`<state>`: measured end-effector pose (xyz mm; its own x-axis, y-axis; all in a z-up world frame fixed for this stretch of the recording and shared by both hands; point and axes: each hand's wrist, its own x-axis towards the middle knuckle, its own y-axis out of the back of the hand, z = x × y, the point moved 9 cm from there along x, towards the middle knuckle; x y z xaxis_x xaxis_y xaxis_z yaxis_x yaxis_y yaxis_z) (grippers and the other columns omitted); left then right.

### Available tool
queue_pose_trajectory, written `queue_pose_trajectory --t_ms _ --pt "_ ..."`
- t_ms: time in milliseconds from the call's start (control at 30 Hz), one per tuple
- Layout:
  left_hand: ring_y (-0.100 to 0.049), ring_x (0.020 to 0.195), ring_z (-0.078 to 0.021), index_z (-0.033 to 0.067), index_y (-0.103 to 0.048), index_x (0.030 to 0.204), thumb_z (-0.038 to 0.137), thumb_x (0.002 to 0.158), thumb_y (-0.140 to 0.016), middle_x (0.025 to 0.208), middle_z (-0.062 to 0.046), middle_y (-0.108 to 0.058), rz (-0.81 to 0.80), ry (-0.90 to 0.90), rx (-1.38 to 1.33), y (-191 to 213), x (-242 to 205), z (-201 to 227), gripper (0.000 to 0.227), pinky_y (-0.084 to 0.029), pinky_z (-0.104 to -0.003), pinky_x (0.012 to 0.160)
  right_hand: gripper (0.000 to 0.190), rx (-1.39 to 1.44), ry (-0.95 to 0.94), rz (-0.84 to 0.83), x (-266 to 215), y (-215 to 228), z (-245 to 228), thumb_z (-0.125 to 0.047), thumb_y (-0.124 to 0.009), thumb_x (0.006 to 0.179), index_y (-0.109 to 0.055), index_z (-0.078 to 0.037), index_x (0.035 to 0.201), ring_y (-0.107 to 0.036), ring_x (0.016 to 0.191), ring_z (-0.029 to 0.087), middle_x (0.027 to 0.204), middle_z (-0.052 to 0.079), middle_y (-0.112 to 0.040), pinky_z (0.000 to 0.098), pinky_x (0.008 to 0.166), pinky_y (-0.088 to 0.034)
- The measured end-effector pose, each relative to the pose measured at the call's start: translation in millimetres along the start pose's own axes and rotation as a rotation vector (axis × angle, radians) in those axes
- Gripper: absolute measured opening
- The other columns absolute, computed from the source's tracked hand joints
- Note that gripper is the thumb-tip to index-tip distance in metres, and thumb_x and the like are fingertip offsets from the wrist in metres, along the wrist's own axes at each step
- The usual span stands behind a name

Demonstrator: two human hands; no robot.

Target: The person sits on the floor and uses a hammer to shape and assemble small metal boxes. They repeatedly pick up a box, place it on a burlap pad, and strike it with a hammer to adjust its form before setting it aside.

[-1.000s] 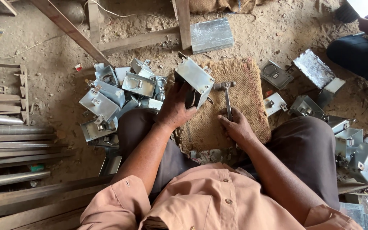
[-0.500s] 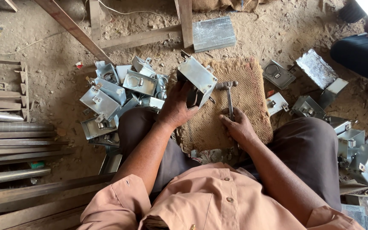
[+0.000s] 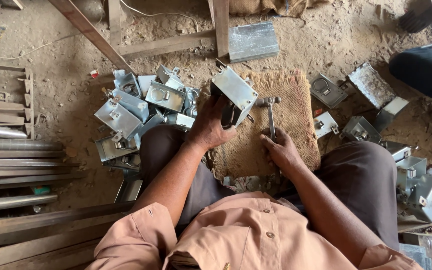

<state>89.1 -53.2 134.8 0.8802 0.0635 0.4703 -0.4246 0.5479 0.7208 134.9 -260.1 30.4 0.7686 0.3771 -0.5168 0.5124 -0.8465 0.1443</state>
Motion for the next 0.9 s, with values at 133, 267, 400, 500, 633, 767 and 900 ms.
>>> queue_pose_trajectory --t_ms 133,267,400,500,633,767,900 --pt "-0.063 0.113 -0.0378 0.0131 -0.044 0.144 0.019 0.081 -0.071 0.122 -0.018 -0.061 -0.036 0.037 -0.038 1 1 2 0.069 -0.05 -0.055 0.101 0.034 -0.02 -0.01 0.005 0 0 2 -0.027 -0.067 0.098 -0.061 -0.009 0.125 -0.052 0.054 0.009 0.074 0.001 -0.06 0.0265 0.047 -0.045" --pt "-0.062 0.114 -0.0384 0.0131 -0.044 0.144 0.023 0.079 -0.07 0.121 -0.018 -0.06 -0.024 0.038 -0.031 5 1 3 0.071 -0.048 -0.056 0.104 0.034 -0.041 -0.009 0.011 1 0 2 -0.027 -0.067 0.097 -0.061 -0.009 0.126 -0.051 0.053 0.009 0.074 0.001 -0.06 0.0265 0.047 -0.044" --pt "-0.063 0.107 -0.0378 0.0115 -0.045 0.142 0.036 0.072 -0.079 0.115 -0.019 -0.061 0.002 0.02 0.009 9 1 6 0.081 -0.045 -0.058 0.102 0.032 -0.009 -0.001 0.004 3 0 3 -0.025 -0.066 0.098 -0.061 -0.009 0.126 -0.051 0.054 0.009 0.074 0.001 -0.06 0.0263 0.046 -0.043" --pt "-0.063 0.105 -0.0359 0.0098 -0.048 0.139 0.046 0.073 -0.084 0.115 -0.02 -0.062 0.044 0.006 0.036 10 1 8 0.083 -0.045 -0.057 0.096 0.029 0.053 -0.071 -0.003 4 2 8 -0.024 -0.065 0.098 -0.061 -0.011 0.124 -0.05 0.052 0.01 0.073 0.0 -0.06 0.0269 0.045 -0.042" --pt "-0.068 0.101 -0.0237 0.0168 -0.058 0.13 0.036 0.088 -0.076 0.108 -0.008 -0.069 0.108 0.066 0.048 4 4 3 0.049 -0.05 -0.048 0.093 0.025 0.159 -0.11 0.002 -4 14 3 -0.025 -0.061 0.102 -0.066 -0.007 0.119 -0.044 0.05 0.009 0.071 -0.002 -0.053 0.0261 0.043 -0.036" --pt "-0.068 0.101 -0.0209 0.0177 -0.063 0.121 0.037 0.091 -0.078 0.105 -0.006 -0.069 0.204 -0.059 0.007 21 9 26 0.039 -0.049 -0.045 0.091 0.027 0.177 -0.12 0.069 -14 27 -3 -0.024 -0.059 0.102 -0.066 -0.01 0.123 -0.043 0.05 0.009 0.07 -0.002 -0.051 0.0258 0.043 -0.036" --pt "-0.062 0.107 -0.0294 0.0113 -0.062 0.122 0.033 0.084 -0.082 0.114 -0.013 -0.064 0.343 -0.161 0.116 50 6 44 0.048 -0.046 -0.047 0.089 0.029 0.195 -0.098 0.135 -22 41 -8 -0.024 -0.059 0.102 -0.065 -0.01 0.127 -0.043 0.05 0.009 0.07 -0.001 -0.051 0.0253 0.042 -0.035"
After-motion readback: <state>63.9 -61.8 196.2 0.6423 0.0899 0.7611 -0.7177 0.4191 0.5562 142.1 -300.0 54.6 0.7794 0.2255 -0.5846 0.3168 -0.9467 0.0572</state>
